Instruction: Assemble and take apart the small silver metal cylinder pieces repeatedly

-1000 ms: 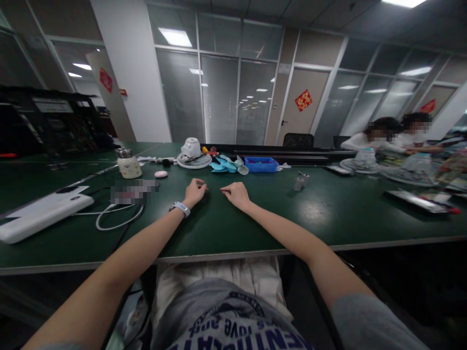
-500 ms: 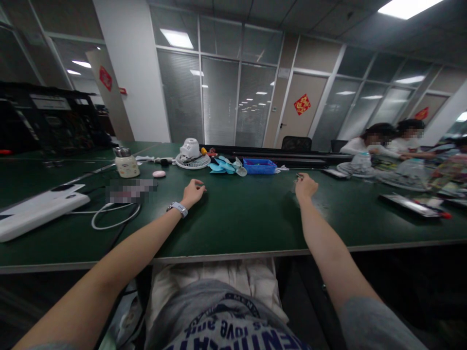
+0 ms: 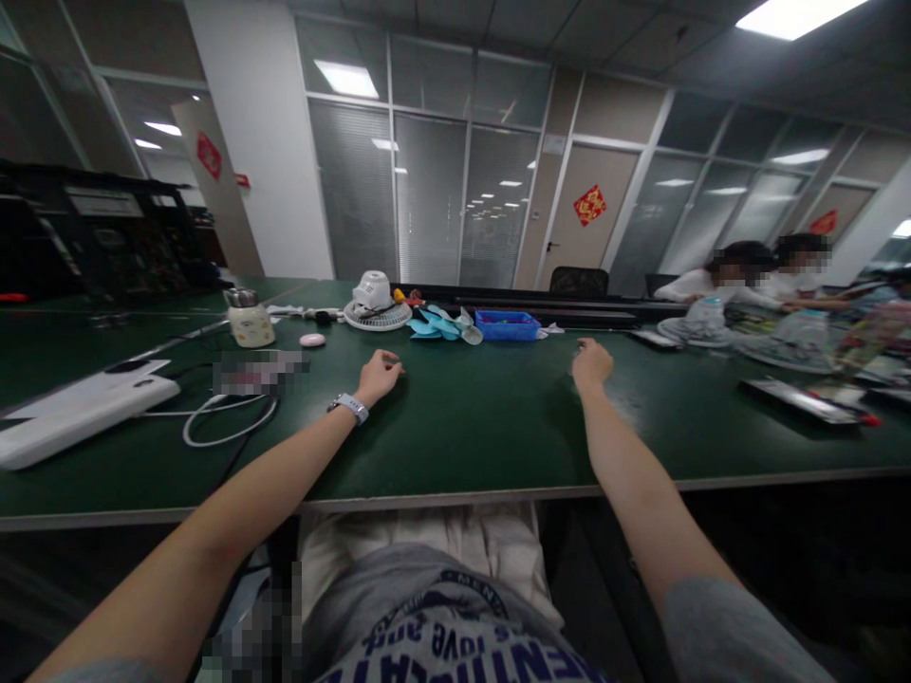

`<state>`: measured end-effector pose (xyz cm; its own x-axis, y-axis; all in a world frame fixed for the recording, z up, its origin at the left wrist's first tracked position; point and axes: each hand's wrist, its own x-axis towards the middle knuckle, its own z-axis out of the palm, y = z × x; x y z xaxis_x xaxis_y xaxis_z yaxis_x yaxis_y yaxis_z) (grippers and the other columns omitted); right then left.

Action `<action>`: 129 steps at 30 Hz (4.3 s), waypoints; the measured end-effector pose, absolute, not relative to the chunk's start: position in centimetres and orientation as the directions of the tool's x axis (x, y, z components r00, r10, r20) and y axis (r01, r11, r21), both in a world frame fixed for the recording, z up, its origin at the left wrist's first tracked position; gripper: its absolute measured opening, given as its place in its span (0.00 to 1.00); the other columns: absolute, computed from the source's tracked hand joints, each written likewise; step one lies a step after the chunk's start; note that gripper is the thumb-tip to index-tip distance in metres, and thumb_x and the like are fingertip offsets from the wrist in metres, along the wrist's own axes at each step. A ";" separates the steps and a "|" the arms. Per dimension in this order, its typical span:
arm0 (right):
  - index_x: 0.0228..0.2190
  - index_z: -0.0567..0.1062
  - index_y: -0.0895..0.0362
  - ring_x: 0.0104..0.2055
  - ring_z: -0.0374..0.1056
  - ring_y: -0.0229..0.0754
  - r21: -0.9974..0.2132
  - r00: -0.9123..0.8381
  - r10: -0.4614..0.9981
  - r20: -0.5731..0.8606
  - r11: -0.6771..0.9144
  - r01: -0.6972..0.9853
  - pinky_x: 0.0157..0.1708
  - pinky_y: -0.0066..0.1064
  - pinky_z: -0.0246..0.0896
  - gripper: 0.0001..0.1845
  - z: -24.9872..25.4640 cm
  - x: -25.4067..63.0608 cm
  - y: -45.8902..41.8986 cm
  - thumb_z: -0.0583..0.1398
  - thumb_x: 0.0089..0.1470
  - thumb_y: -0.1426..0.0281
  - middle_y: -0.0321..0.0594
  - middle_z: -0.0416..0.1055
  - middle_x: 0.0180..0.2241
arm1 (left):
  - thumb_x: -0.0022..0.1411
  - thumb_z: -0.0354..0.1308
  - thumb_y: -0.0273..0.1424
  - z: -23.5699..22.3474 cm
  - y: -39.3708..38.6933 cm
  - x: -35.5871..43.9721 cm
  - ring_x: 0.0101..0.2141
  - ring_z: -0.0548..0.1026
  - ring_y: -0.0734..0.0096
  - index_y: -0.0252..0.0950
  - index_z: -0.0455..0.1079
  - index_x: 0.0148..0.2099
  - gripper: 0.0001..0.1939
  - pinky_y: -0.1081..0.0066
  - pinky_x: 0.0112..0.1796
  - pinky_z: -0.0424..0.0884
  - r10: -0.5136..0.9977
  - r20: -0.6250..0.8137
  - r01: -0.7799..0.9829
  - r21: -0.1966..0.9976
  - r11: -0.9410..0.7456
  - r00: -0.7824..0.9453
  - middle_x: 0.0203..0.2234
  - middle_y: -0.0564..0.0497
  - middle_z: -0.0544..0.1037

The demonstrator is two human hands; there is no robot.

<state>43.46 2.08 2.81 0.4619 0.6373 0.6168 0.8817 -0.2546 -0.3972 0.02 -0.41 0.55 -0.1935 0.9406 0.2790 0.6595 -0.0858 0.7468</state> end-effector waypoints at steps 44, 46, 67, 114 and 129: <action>0.54 0.69 0.61 0.59 0.57 0.48 -0.705 0.658 0.516 0.548 -0.139 0.696 0.57 0.37 0.52 0.31 4.2 45.6 3.7 0.41 0.64 0.54 0.53 0.61 0.56 | 0.60 0.55 0.32 0.5 -0.5 -0.1 0.40 0.78 0.64 0.38 0.66 0.47 0.12 0.67 0.43 0.69 0.947 0.260 0.651 0.755 -0.079 -0.187 0.35 0.48 0.82; 0.54 0.68 0.63 0.60 0.57 0.46 -0.647 0.549 0.554 0.626 -0.024 0.763 0.58 0.36 0.51 0.30 5.5 42.6 4.0 0.41 0.65 0.57 0.55 0.58 0.59 | 0.60 0.55 0.32 0.5 -0.5 -0.1 0.41 0.78 0.64 0.37 0.66 0.47 0.12 0.67 0.43 0.68 0.948 0.260 0.649 0.756 -0.083 -0.182 0.35 0.47 0.82; 0.31 0.75 0.54 0.54 0.63 0.43 -0.626 -0.413 0.739 0.532 0.672 0.396 0.59 0.37 0.54 0.06 -0.3 15.2 -0.1 0.63 0.47 0.73 0.39 0.70 0.46 | 0.52 0.63 0.42 1.4 -0.9 0.2 0.39 0.78 0.64 0.35 0.76 0.39 0.17 0.69 0.41 0.72 0.831 0.544 0.502 0.755 -0.422 -0.119 0.37 0.45 0.81; 0.46 0.68 0.58 0.47 0.68 0.49 -0.717 0.589 0.678 0.439 -0.130 0.685 0.50 0.42 0.59 0.20 -1.0 44.6 5.4 0.58 0.49 0.70 0.53 0.70 0.46 | 0.65 0.46 0.47 1.1 -0.4 -2.0 0.41 0.78 0.60 0.36 0.69 0.45 0.21 0.68 0.41 0.67 0.929 0.297 0.701 0.711 -0.060 -0.222 0.36 0.45 0.82; 0.48 0.73 0.57 0.53 0.64 0.52 -0.243 -0.202 0.717 0.667 0.466 0.851 0.55 0.46 0.55 0.19 2.9 28.8 2.3 0.57 0.57 0.65 0.50 0.70 0.50 | 0.63 0.46 0.33 0.8 0.0 -2.3 0.43 0.77 0.60 0.36 0.70 0.44 0.14 0.66 0.44 0.67 0.874 0.327 0.624 0.781 -0.036 -0.359 0.35 0.44 0.82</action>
